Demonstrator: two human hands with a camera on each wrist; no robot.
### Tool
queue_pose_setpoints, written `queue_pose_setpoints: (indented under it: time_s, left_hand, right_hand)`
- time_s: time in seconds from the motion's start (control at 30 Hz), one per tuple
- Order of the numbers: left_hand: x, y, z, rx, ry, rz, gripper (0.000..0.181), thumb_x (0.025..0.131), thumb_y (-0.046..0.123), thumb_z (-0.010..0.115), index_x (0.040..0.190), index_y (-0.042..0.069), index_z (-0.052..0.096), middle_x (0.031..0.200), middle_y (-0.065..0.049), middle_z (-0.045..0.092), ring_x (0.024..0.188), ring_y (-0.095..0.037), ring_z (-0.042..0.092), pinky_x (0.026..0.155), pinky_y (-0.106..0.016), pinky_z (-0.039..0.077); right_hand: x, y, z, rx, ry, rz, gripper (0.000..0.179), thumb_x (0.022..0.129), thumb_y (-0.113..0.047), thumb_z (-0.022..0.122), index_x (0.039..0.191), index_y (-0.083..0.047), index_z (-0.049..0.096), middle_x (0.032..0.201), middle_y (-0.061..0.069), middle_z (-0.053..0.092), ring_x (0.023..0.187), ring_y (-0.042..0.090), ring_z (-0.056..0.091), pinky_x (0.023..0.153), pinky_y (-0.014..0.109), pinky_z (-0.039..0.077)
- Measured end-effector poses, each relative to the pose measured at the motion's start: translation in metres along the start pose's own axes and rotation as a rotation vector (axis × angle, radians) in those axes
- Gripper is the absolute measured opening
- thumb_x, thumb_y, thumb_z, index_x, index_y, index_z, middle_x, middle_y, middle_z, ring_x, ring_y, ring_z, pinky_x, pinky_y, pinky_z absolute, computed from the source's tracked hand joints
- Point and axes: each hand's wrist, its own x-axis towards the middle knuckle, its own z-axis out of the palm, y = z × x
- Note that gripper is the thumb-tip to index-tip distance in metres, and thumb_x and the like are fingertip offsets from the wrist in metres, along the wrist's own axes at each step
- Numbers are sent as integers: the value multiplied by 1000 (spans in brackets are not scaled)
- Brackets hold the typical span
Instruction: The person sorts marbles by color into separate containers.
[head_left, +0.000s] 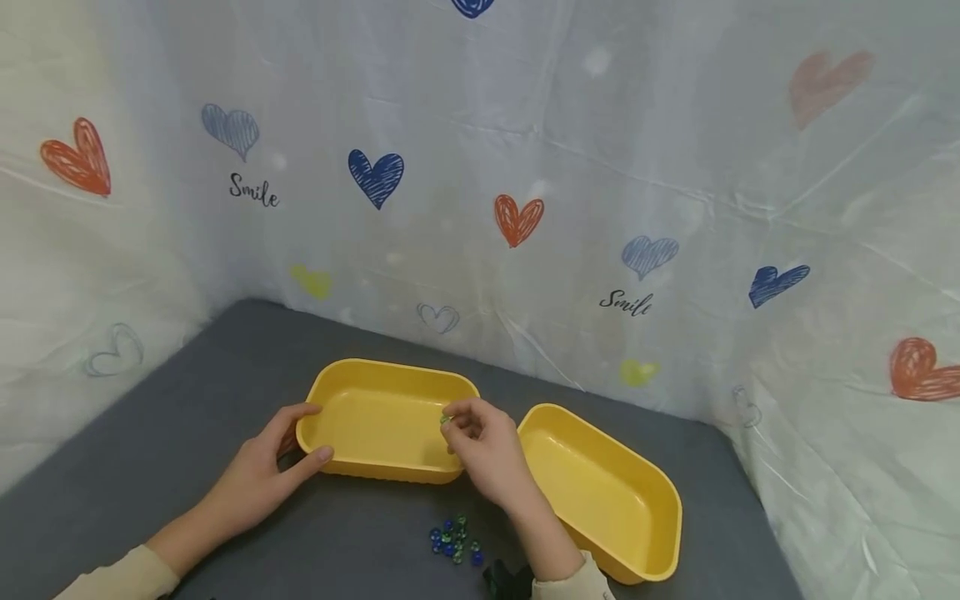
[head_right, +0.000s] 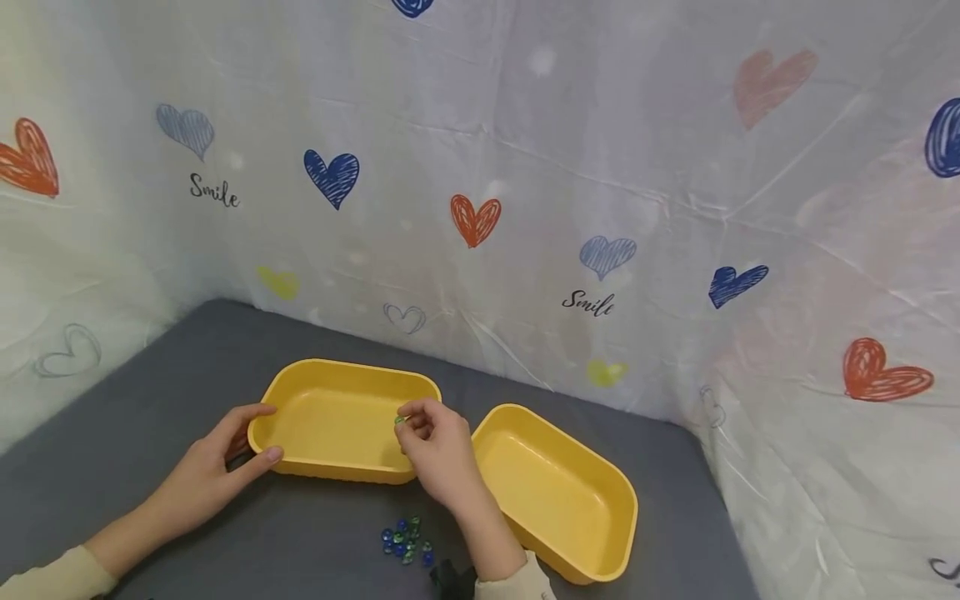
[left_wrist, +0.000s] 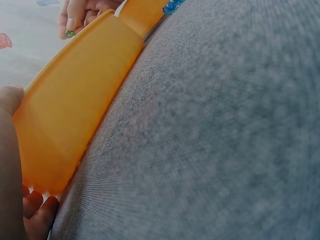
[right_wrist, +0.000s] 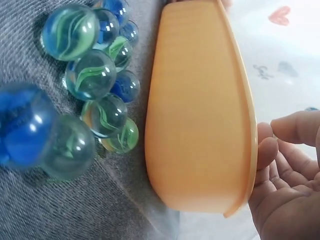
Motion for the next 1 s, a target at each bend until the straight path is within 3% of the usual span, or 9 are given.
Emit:
queue_pose_setpoints:
  time_s: [0.2,0.47,0.67,0.83,1.0]
  left_hand:
    - [2,0,2,-19,7,19,60,96,35,68,146,17,41,145,-12,49,124,-25,58,90,-12,44]
    - [-3,2,1,-10,8,15,60,96,35,68,145,17,41,148,-13,46,125,-27,57,91,-18,47]
    - [2,4,4,-25,22,47,59,96,33,68,145,16,40,146,-14,49,124,-29,57,92,-37,52]
    - [5,5,2,-23,-1,64,59,98,33,66,146,13,40,147,-15,47,125,-33,57,92,-46,51]
    - [0,1,0,-12,0,52,58,98,33,66,146,13,40,146,-15,47,125,-32,57,92,-48,50]
  right_hand:
    - [-2,-14,-4,-12,-12,-7,13,96,-5,65,108,-6,68,89,16,67,73,37,66,53,25,50]
    - [8,20,4,-54,-17,-33,18,97,-14,67,112,-6,69,87,5,68,69,24,66,53,28,51]
    - [14,22,0,-87,0,-79,16,96,-19,68,109,-10,71,83,-1,67,65,16,65,53,31,52]
    - [13,21,1,-63,9,-49,11,95,-15,68,106,-13,70,84,2,68,67,21,66,54,29,52]
    - [6,18,5,-15,-2,-38,12,96,-7,65,107,-8,69,86,13,67,70,35,66,51,28,49]
